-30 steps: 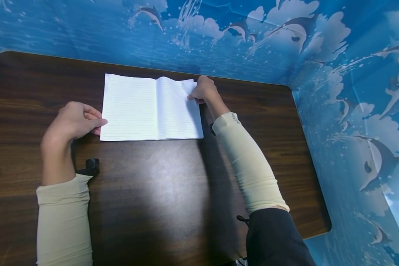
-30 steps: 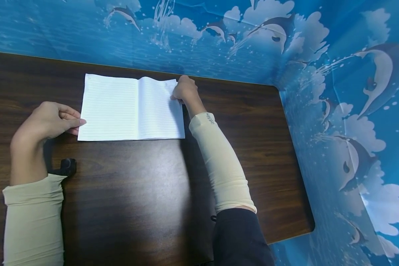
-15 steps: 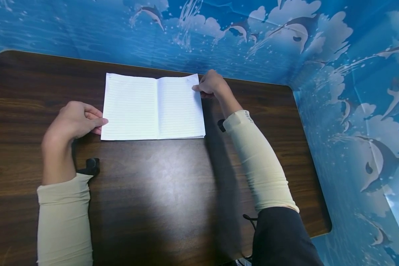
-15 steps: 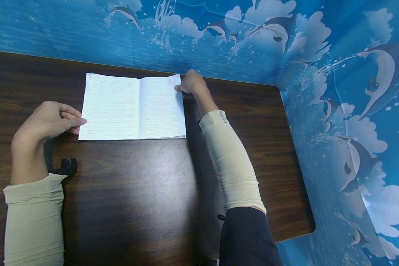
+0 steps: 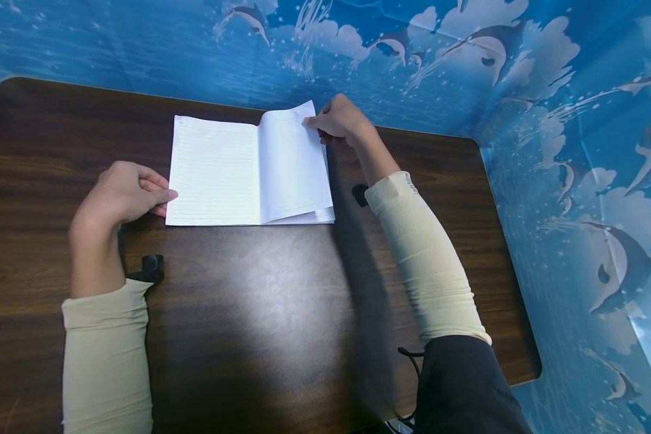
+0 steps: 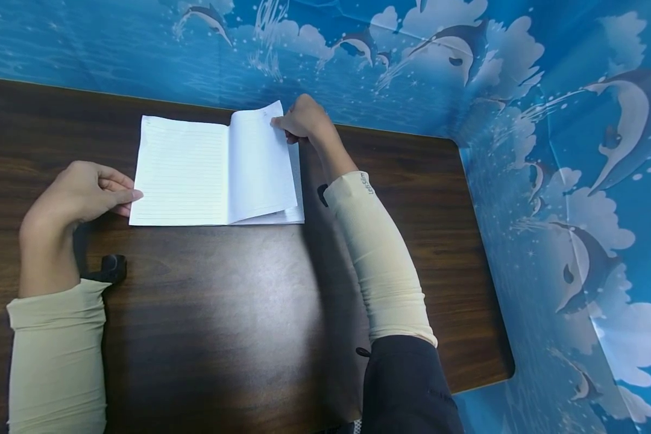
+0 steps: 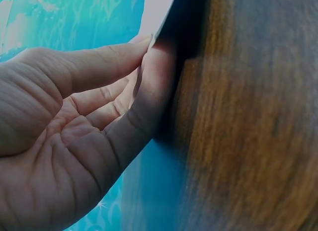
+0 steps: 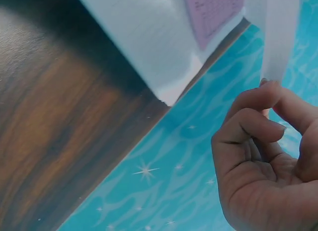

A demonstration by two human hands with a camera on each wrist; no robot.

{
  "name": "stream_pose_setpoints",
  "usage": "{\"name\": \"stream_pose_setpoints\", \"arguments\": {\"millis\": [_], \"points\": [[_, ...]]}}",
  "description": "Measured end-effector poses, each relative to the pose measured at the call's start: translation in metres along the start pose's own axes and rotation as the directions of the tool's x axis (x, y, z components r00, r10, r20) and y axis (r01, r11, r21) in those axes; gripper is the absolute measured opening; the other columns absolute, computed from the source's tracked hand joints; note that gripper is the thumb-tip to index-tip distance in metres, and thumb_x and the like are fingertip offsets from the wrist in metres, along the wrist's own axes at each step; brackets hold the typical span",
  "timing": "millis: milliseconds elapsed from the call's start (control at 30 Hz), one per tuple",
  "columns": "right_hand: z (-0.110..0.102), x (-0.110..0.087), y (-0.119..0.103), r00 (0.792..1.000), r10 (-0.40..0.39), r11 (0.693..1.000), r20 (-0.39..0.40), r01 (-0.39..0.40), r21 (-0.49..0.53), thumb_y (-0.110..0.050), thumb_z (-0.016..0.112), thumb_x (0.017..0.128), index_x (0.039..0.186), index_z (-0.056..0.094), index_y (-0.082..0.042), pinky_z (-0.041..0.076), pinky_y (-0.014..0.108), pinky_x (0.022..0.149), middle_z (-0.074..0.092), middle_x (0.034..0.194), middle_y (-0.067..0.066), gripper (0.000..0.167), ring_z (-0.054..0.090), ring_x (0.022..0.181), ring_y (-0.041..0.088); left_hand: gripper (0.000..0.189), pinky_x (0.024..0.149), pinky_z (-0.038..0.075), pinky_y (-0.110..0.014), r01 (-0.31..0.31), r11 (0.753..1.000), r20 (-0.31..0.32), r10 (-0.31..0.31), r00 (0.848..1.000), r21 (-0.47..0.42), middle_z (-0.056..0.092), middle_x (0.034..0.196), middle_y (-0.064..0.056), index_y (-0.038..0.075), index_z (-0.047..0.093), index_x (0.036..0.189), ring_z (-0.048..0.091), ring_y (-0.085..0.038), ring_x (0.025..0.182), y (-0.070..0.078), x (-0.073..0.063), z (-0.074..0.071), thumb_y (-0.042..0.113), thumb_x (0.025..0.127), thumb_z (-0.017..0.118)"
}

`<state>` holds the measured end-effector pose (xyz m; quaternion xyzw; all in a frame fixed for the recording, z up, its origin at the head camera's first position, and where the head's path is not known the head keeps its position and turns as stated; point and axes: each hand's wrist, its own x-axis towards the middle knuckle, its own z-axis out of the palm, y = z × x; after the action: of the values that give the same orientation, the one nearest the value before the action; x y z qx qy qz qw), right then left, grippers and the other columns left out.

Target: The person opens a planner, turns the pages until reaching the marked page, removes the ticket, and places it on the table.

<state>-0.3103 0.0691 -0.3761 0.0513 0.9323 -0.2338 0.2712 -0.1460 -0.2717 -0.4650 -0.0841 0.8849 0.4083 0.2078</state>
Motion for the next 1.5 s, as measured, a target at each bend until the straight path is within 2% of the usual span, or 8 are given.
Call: {"name": "stream_pose_setpoints", "arguments": {"millis": [233,500,700,867,1033,1167,1300,1500], "points": [[-0.003,-0.013,-0.022,0.996,-0.083,0.991,0.028,0.079,0.107,-0.04,0.064,0.108,0.079,0.071,-0.011,0.047,0.026,0.062,0.064,0.073,0.001,0.041,0.058,0.064,0.013,0.038,0.088,0.046,-0.054,-0.004,1.0,-0.004,0.004,1.0,-0.003,0.076,0.075,-0.006,-0.013,0.064,0.126,0.072,-0.018,0.069,0.001,0.0,-0.002,0.02,0.107,0.067],[-0.001,-0.028,-0.043,0.979,-0.191,0.964,0.068,0.174,0.203,-0.036,0.061,0.11,0.077,0.063,-0.011,0.044,0.025,0.06,0.061,0.074,0.003,0.041,0.053,0.062,0.014,0.035,0.07,0.047,-0.035,0.003,1.0,-0.022,-0.003,1.0,0.002,0.076,0.076,-0.007,-0.013,0.064,0.125,0.072,-0.017,0.066,0.004,0.0,-0.002,0.017,0.107,0.066],[0.004,-0.037,-0.054,0.966,-0.25,0.949,0.06,0.232,0.213,-0.034,0.061,0.11,0.082,0.067,-0.009,0.047,0.024,0.062,0.062,0.076,0.003,0.038,0.058,0.064,0.012,0.035,0.068,0.047,-0.033,0.003,1.0,-0.027,-0.003,1.0,0.009,0.075,0.075,-0.008,-0.014,0.064,0.124,0.071,-0.016,0.065,0.005,-0.001,0.0,0.016,0.107,0.067],[0.009,-0.041,-0.062,0.957,-0.283,0.929,0.065,0.257,0.265,-0.03,0.062,0.11,0.085,0.068,-0.007,0.05,0.025,0.067,0.061,0.079,0.005,0.034,0.06,0.066,0.014,0.034,0.067,0.047,-0.034,0.006,1.0,-0.033,-0.006,0.999,0.009,0.076,0.078,-0.011,-0.014,0.064,0.124,0.071,-0.017,0.064,0.006,-0.001,0.001,0.015,0.106,0.067],[0.016,-0.041,-0.07,0.947,-0.313,0.913,0.075,0.278,0.299,-0.029,0.063,0.109,0.085,0.068,-0.006,0.048,0.025,0.064,0.06,0.079,0.004,0.034,0.057,0.065,0.014,0.034,0.068,0.047,-0.034,0.002,1.0,-0.036,-0.001,0.999,0.012,0.076,0.079,-0.012,-0.014,0.065,0.123,0.071,-0.017,0.065,0.006,-0.002,0.002,0.015,0.106,0.067],[0.024,-0.041,-0.077,0.935,-0.347,0.898,0.066,0.312,0.309,-0.029,0.063,0.109,0.081,0.067,-0.005,0.043,0.024,0.061,0.059,0.074,0.004,0.038,0.052,0.06,0.013,0.033,0.067,0.048,-0.034,-0.006,1.0,-0.037,0.007,0.999,0.009,0.076,0.077,-0.011,-0.014,0.065,0.122,0.071,-0.017,0.064,0.006,-0.002,0.002,0.014,0.106,0.067],[0.035,-0.042,-0.088,0.935,-0.353,0.904,0.03,0.333,0.269,-0.031,0.065,0.108,0.076,0.065,-0.007,0.048,0.024,0.063,0.059,0.071,0.003,0.041,0.056,0.061,0.013,0.032,0.066,0.048,-0.034,-0.019,1.0,-0.038,0.019,0.999,0.009,0.075,0.075,-0.008,-0.014,0.065,0.121,0.071,-0.016,0.065,0.006,-0.003,0.0,0.014,0.106,0.067],[0.05,-0.042,-0.102,0.948,-0.316,0.921,0.032,0.299,0.249,-0.032,0.065,0.108,0.075,0.063,-0.007,0.058,0.024,0.073,0.061,0.074,0.003,0.041,0.063,0.067,0.014,0.032,0.066,0.049,-0.032,-0.021,1.0,-0.026,0.021,0.999,-0.003,0.076,0.078,-0.009,-0.014,0.065,0.122,0.071,-0.015,0.066,0.006,-0.003,0.0,0.014,0.107,0.066]]}}
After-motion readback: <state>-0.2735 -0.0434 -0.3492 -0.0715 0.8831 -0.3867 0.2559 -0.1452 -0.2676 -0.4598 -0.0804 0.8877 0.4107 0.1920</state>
